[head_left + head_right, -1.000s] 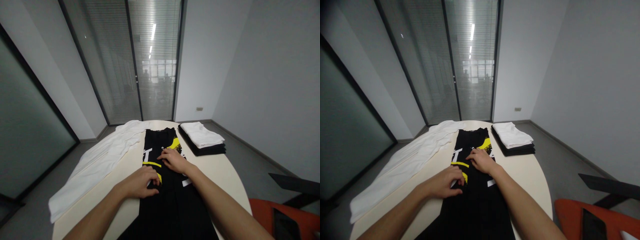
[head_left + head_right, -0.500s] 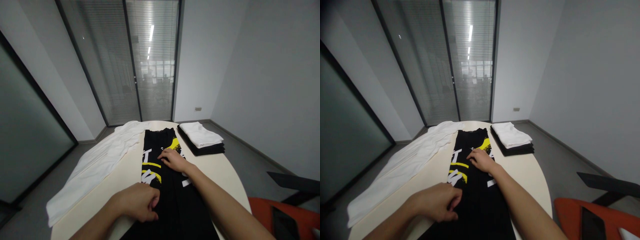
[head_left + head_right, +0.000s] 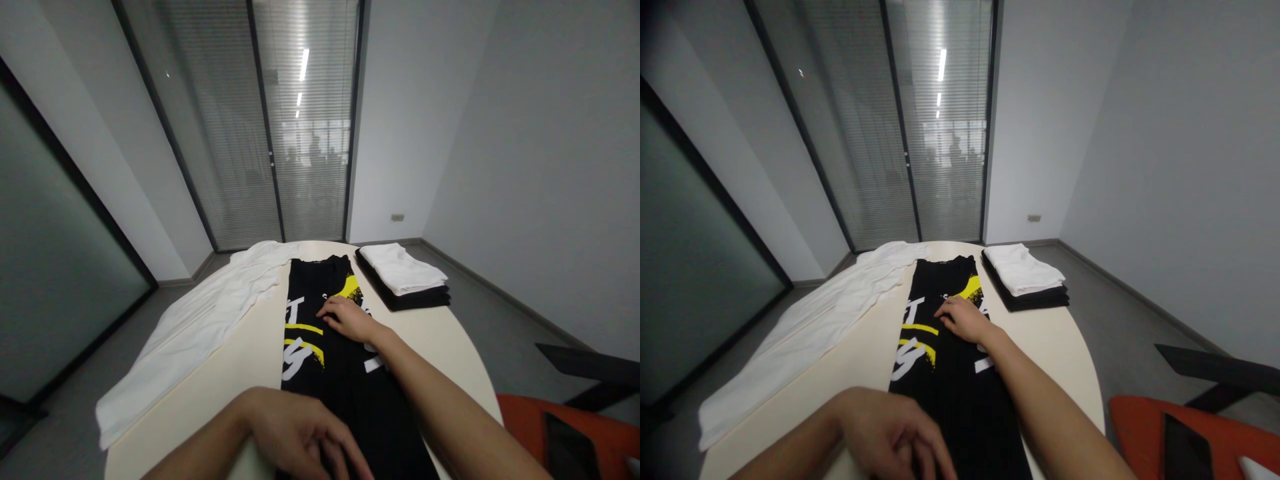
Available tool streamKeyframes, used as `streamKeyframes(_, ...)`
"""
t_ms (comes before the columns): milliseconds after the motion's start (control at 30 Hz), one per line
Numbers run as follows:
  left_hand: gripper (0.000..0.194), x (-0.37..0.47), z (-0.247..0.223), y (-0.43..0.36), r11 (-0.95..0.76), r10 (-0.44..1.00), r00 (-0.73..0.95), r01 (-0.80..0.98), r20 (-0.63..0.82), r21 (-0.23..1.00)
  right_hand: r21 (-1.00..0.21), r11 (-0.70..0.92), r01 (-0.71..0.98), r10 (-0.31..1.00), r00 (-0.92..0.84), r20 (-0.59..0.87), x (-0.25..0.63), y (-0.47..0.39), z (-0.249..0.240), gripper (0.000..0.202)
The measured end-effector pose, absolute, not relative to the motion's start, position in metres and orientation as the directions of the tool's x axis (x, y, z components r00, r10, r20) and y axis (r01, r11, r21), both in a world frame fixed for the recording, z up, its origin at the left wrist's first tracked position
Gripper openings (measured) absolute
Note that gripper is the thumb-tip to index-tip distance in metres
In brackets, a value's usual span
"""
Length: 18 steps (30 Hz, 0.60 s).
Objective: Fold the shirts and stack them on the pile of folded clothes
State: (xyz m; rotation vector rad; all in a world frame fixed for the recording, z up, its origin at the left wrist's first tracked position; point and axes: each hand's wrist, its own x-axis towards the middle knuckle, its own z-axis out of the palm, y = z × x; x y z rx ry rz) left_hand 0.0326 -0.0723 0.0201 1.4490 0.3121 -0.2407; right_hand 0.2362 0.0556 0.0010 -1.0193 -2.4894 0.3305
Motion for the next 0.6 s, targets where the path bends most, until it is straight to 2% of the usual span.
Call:
streamKeyframes(67,0.041,0.034,0.032,-0.07,-0.061,0.403,0.877,0.312,-0.262,0.948,-0.382,0.702,0.602,0.71,-0.638,0.299,0.237,0.056,0.001,0.023)
streamKeyframes(100,0.032,0.034,0.036,-0.067,-0.193,0.578,0.799,0.331,-0.166,0.924,-0.394,0.701,0.595,0.71,-0.637,0.301,0.237,0.056,0.001,0.023)
streamKeyframes(133,0.025,0.033,0.038,-0.063,-0.333,0.694,0.718,0.378,-0.047,0.864,-0.411,0.699,0.586,0.711,-0.634,0.305,0.237,0.057,0.001,0.022)
streamKeyframes(167,0.022,0.031,0.037,-0.058,-0.459,0.749,0.659,0.435,0.074,0.775,-0.431,0.695,0.575,0.713,-0.629,0.311,0.238,0.057,0.0,0.021)
streamKeyframes(233,0.026,0.025,0.028,-0.047,-0.618,0.744,0.628,0.516,0.23,0.593,-0.474,0.682,0.557,0.724,-0.61,0.323,0.238,0.059,-0.001,0.02)
streamKeyframes(300,0.036,0.017,0.016,-0.037,-0.667,0.725,0.638,0.558,0.259,0.494,-0.503,0.656,0.562,0.749,-0.57,0.339,0.238,0.06,-0.002,0.019)
streamKeyframes(500,0.046,0.013,-0.003,-0.031,-0.668,0.73,0.655,0.623,0.196,0.407,-0.444,0.566,0.695,0.804,-0.347,0.482,0.232,0.064,-0.008,0.031)
streamKeyframes(600,0.043,0.017,0.001,-0.032,-0.689,0.717,0.665,0.631,0.208,0.358,-0.447,0.51,0.734,0.834,-0.296,0.465,0.229,0.068,-0.013,0.04)
